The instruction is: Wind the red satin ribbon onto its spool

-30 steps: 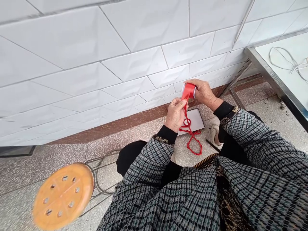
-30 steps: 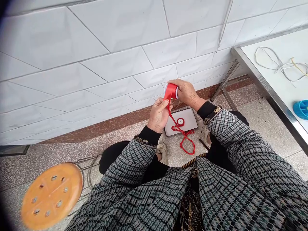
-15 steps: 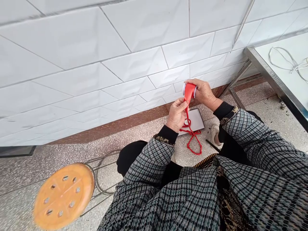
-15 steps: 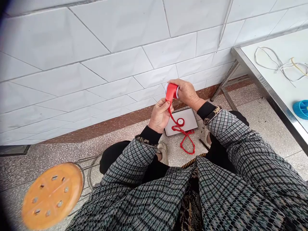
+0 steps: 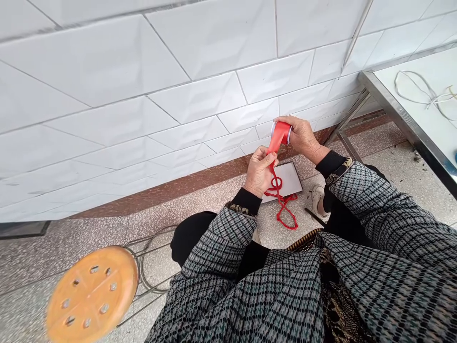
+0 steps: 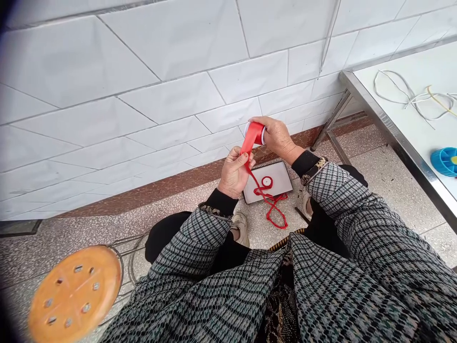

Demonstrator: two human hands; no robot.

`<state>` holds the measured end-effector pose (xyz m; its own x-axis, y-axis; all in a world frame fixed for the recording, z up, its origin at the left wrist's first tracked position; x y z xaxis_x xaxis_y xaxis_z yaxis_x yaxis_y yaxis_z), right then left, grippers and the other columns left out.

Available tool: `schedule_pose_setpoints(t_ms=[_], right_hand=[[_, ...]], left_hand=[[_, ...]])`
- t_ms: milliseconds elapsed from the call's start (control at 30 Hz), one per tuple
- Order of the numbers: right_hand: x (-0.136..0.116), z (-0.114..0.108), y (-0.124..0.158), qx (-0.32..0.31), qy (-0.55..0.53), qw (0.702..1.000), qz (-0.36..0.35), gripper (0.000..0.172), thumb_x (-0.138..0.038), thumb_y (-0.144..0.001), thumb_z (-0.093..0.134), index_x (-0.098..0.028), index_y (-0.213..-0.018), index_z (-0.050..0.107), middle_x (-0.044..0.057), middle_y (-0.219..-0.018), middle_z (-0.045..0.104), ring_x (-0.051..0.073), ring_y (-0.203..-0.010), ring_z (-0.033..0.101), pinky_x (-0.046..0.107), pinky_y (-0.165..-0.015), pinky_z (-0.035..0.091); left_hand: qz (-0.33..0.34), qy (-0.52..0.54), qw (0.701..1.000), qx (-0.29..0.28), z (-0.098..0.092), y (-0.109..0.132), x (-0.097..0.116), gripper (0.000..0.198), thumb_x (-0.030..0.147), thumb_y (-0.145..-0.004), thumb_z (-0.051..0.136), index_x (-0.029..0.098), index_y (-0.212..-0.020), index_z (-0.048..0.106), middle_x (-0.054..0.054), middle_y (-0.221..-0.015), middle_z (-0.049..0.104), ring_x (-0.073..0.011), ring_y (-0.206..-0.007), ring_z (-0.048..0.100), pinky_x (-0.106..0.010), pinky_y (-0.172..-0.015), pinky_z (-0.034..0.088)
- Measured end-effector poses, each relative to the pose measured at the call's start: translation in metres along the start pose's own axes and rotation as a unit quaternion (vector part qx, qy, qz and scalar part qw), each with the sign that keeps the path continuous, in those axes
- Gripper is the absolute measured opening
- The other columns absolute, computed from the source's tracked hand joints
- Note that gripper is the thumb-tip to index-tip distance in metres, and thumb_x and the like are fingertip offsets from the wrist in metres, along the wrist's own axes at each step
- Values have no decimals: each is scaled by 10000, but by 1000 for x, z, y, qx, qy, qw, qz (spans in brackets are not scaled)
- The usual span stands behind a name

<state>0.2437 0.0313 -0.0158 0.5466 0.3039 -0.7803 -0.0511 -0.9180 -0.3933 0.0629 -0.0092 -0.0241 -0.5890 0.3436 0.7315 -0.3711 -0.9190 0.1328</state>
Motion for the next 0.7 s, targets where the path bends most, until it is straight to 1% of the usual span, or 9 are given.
schedule_pose_setpoints(t_ms=[133, 200, 300, 333, 400, 467, 533, 600, 700], right_hand=[[5, 2, -1, 12, 0, 1000, -9, 454, -138, -872, 510, -183, -1219, 799, 76, -1234, 808, 261, -1175, 749, 441, -1096, 564], [7, 3, -1, 18, -1, 1000, -14, 447, -159, -889, 502, -173, -1226, 794, 87, -1237, 805, 264, -1173, 753, 446, -1089, 571], [7, 3, 0, 26, -8, 999, -16, 453, -173, -898, 487, -170, -1232, 792, 89, -1246, 801, 264, -1180, 752, 446, -1091, 573], [7, 3, 1, 29, -13, 999, -13, 450, -178, -900, 485, -172, -1230, 792, 88, -1243, 801, 264, -1183, 750, 445, -1093, 572], [6, 4, 1, 34, -30, 999, -5, 432, -195, -912, 489, -175, -1222, 789, 88, -1232, 802, 265, -1192, 745, 446, -1101, 567], [4, 4, 2, 34, -57, 998, 10, 394, -226, -928, 511, -175, -1208, 783, 92, -1208, 803, 266, -1177, 745, 450, -1096, 569], [3, 5, 1, 31, -92, 994, 47, 349, -258, -929, 552, -171, -1181, 777, 88, -1129, 810, 258, -1081, 759, 440, -1036, 596], [0, 8, 1, 15, -149, 983, 106, 304, -268, -900, 609, -165, -1136, 770, 68, -1003, 807, 228, -918, 757, 394, -903, 627], [-7, 16, 3, -25, -271, 942, 195, 234, -235, -820, 682, -159, -1030, 753, 33, -845, 774, 170, -747, 701, 290, -717, 595]], left_hand=[[24, 26, 999, 4, 1, 1, 0, 603, 199, -629, 963, 178, -614, 360, 39, -671, 492, -69, -629, 484, -188, -562, 394], [12, 41, 999, -2, 3, 2, 1, 501, 189, -657, 953, 191, -673, 452, 56, -654, 464, -65, -587, 454, -189, -542, 378], [-32, 41, 998, -25, 6, 5, 1, 359, 224, -698, 945, 205, -867, 630, 77, -623, 448, -57, -522, 395, -191, -490, 317], [-45, 34, 998, -33, 6, 6, 0, 351, 255, -704, 949, 197, -869, 644, 84, -591, 425, -51, -494, 361, -190, -469, 281], [-58, 18, 997, -46, 6, 8, -1, 371, 322, -698, 963, 183, -775, 627, 102, -517, 356, -39, -443, 281, -192, -440, 210], [-63, -11, 997, -53, 5, 9, -2, 399, 370, -680, 975, 176, -723, 629, 108, -479, 344, -32, -417, 259, -196, -437, 187], [-57, -50, 996, -51, 4, 9, -4, 394, 408, -660, 982, 164, -729, 679, 91, -487, 412, -35, -427, 319, -201, -461, 234], [-37, -91, 995, -34, 2, 7, -6, 402, 439, -636, 987, 152, -733, 722, 51, -546, 529, -49, -491, 422, -209, -518, 322], [3, -121, 993, -5, -1, 2, -8, 407, 430, -579, 1002, 150, -671, 720, 8, -657, 639, -72, -613, 514, -230, -636, 420]])
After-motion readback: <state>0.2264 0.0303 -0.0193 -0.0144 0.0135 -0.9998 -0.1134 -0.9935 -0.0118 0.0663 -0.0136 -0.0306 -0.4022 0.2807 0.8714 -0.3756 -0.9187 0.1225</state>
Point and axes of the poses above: each hand's wrist, its own y-axis away from the middle knuckle, its own z-axis out of the palm, x = y × z, the point moved 1 cm from there along -y, towards the middle knuckle
